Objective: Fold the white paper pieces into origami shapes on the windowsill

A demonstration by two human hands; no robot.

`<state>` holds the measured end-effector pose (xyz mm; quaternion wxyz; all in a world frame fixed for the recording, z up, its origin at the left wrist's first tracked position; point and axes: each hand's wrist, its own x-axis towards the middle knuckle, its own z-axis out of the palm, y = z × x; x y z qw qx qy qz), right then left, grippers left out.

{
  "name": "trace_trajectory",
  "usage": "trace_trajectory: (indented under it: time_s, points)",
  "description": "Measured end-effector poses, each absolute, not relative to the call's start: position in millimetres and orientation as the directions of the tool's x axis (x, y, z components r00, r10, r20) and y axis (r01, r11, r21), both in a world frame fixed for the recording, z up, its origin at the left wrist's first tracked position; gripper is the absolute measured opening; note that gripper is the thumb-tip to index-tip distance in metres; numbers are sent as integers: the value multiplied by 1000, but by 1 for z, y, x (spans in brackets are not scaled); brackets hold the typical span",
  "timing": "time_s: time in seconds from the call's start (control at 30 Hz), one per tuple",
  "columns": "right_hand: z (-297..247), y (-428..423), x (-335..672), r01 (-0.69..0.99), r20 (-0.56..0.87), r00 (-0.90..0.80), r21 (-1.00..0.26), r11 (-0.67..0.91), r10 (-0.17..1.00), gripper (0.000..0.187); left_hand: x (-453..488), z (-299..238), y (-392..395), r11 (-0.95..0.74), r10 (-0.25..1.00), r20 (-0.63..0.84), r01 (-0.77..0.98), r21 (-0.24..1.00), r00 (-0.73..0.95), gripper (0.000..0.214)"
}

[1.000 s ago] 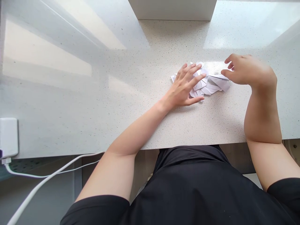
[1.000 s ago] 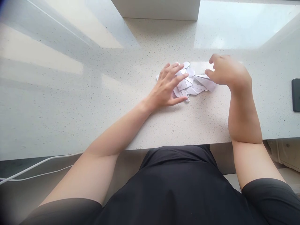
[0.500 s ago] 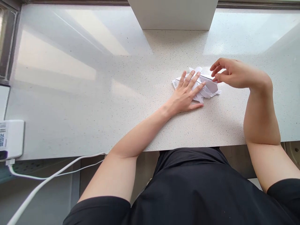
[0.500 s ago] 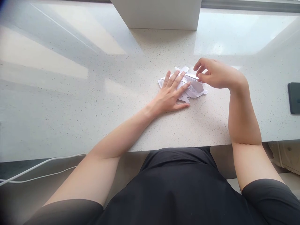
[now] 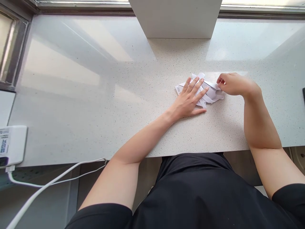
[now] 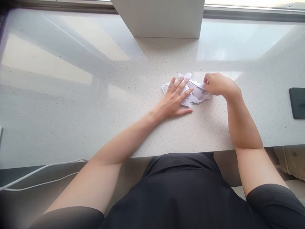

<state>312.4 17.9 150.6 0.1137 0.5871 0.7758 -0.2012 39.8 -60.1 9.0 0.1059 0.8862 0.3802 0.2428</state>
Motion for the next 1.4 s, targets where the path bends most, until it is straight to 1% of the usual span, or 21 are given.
trace_trajectory:
  time_s: [0.1,0.17,0.2,0.27,0.37,0.47,0.53,0.63,0.77,0.9,1.07,1.17,1.27,1.33,1.4]
  points:
    - [152,13,302,900,-441,-417,-319,295,795,33,39,10,-61,-682,731,325,639,355,599,111]
    - [151,14,302,856,-413,-482,-410,315,772,29,40,12,-62,-673,739,303,657,340,601,111]
    - [149,16,305,840,-383,-492,-444,312,782,29,40,13,-63,-671,742,295,663,333,602,109]
    - [140,25,314,823,-292,-468,-489,290,834,31,40,15,-64,-671,742,286,670,319,606,105]
    - [115,42,325,800,-108,-387,-533,276,916,32,42,18,-65,-682,731,276,667,300,623,96]
    - [82,59,324,746,40,-357,-590,311,933,26,48,20,-62,-696,717,255,660,283,648,88]
    - [61,67,320,720,119,-302,-623,308,946,25,53,20,-58,-695,719,240,663,279,652,82]
    - [41,75,318,685,210,-224,-661,307,952,25,57,20,-53,-651,759,237,698,299,607,78]
    - [32,79,322,645,265,-212,-685,338,941,23,56,23,-48,-531,847,233,773,347,477,77]
    - [28,80,326,620,291,-215,-697,360,932,22,44,29,-39,-373,927,189,845,382,324,80]
    - [20,84,332,584,319,-192,-723,369,928,18,2,43,-21,-80,990,139,901,427,22,84]
    - [16,87,335,559,325,-179,-743,367,929,14,-32,55,-14,115,983,77,882,456,-168,81]
    - [13,89,337,544,326,-179,-754,369,928,11,-60,69,-12,257,951,39,850,460,-308,71]
    - [13,89,337,538,325,-177,-759,368,929,11,-75,77,-12,354,917,20,837,418,-398,69]
    - [13,90,336,532,320,-172,-765,362,932,12,-89,83,-13,442,879,8,819,365,-478,73]
